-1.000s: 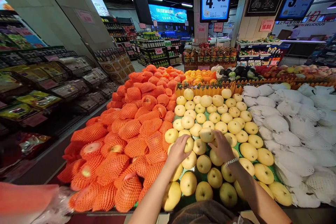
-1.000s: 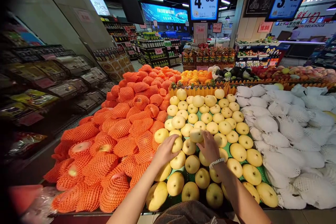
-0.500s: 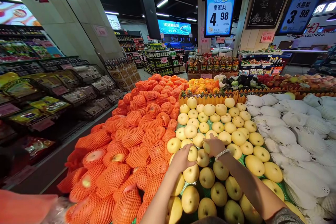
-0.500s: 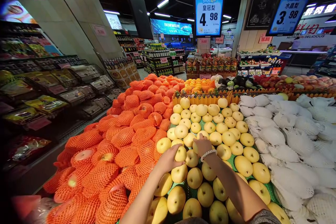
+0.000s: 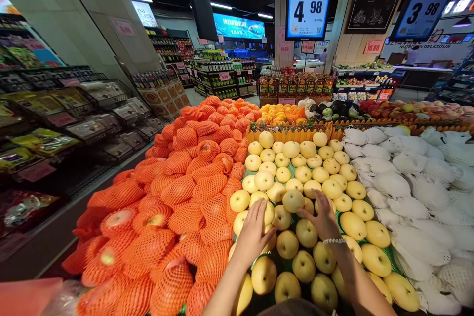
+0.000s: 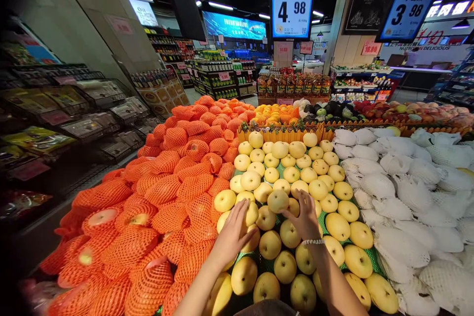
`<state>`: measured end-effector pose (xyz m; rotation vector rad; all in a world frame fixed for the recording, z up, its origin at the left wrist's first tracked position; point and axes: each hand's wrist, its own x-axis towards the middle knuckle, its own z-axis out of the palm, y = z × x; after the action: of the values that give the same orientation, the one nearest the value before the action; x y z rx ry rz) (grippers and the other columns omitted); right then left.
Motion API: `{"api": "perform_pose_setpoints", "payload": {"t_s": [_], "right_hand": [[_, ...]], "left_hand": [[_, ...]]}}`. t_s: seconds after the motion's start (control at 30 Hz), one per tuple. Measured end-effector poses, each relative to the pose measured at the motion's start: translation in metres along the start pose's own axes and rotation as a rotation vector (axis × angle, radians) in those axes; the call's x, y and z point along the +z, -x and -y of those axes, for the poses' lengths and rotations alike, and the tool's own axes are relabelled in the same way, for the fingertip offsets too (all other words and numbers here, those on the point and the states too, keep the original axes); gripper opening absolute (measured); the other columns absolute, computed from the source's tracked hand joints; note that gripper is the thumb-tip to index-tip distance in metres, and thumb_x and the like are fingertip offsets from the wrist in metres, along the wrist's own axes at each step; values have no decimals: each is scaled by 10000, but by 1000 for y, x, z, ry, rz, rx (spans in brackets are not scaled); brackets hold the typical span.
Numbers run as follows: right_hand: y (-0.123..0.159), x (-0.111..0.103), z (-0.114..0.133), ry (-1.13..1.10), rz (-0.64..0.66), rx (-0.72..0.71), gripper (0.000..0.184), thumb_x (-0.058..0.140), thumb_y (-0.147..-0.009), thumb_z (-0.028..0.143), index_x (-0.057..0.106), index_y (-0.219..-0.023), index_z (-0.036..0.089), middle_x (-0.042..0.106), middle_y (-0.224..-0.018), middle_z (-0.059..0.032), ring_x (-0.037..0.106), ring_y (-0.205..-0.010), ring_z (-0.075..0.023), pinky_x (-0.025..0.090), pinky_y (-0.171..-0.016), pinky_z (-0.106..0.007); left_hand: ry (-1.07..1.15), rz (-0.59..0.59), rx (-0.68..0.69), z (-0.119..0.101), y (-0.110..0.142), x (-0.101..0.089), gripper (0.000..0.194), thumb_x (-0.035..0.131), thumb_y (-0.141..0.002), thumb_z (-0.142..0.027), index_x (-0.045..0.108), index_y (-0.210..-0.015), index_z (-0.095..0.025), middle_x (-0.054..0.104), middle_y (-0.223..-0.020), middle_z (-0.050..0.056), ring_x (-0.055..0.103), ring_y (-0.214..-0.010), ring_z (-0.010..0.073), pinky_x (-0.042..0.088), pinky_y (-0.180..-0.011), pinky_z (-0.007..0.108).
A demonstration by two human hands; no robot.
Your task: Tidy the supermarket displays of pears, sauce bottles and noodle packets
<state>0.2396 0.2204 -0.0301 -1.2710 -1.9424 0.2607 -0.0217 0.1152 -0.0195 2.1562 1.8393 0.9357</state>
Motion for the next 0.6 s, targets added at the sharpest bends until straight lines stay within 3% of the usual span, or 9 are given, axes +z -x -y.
{"api": "perform_pose_setpoints", "payload": {"t_s": [0.07, 0.17, 0.27, 0.37, 0.43, 0.5, 0.6], "right_hand": [[14, -7, -2, -17, -91, 34, 518, 619, -925, 508, 545, -1377, 266, 582, -1353, -134, 536, -1270, -326, 453, -1086, -580], [32, -17, -4, -81, -85, 27, 331, 519, -975, 360, 614, -1278, 266, 630, -1295, -108, 576, -1227, -295, 491, -1048, -563], [48, -27, -7, -133, -20, -3, 285, 441, -927, 199, 697, -1012, 289, 662, -1249, -60, 607, -1174, -270, 527, -992, -527], [61, -38, -10, -154, 29, 1, 308, 428, -851, 128, 593, -634, 270, 717, -1072, -25, 637, -1045, -253, 556, -879, -454], [65, -52, -14, -142, 28, 31, 321, 431, -818, 120, 511, -541, 260, 731, -954, -34, 638, -964, -260, 549, -807, -436], [66, -75, -20, -79, -30, 102, 316, 440, -790, 127, 496, -508, 258, 735, -932, -56, 627, -954, -283, 527, -829, -463], [64, -122, -38, 64, -238, 249, 285, 467, -790, 174, 541, -527, 258, 721, -1028, -103, 610, -1028, -312, 478, -947, -513]], "left_hand": [[-47, -22, 44, -12, -10, 7, 738, 613, -937, -311, 254, -1578, -240, 388, -1590, 161, 334, -1493, 345, 346, -1192, 602], [-141, 19, 122, -28, -33, 24, 685, 628, -898, -205, 368, -1529, -257, 483, -1533, 139, 395, -1446, 373, 367, -1153, 652], [-192, 40, 206, -37, -54, 41, 637, 595, -879, -116, 446, -1484, -250, 525, -1503, 137, 469, -1392, 361, 416, -1111, 646], [-158, 12, 232, -40, -66, 49, 491, 542, -906, -104, 551, -1389, -195, 594, -1420, 165, 585, -1274, 318, 475, -1080, 580], [-131, 47, 219, -41, -69, 45, 448, 533, -922, -127, 581, -1363, -197, 604, -1404, 170, 593, -1262, 319, 479, -1077, 571], [-118, 119, 205, -43, -67, 32, 451, 574, -913, -163, 594, -1360, -224, 574, -1441, 163, 523, -1341, 361, 430, -1107, 627], [-94, 144, 238, -43, -48, 0, 437, 594, -933, -237, 595, -1369, -270, 493, -1528, 121, 379, -1453, 384, 338, -1166, 667]]}}
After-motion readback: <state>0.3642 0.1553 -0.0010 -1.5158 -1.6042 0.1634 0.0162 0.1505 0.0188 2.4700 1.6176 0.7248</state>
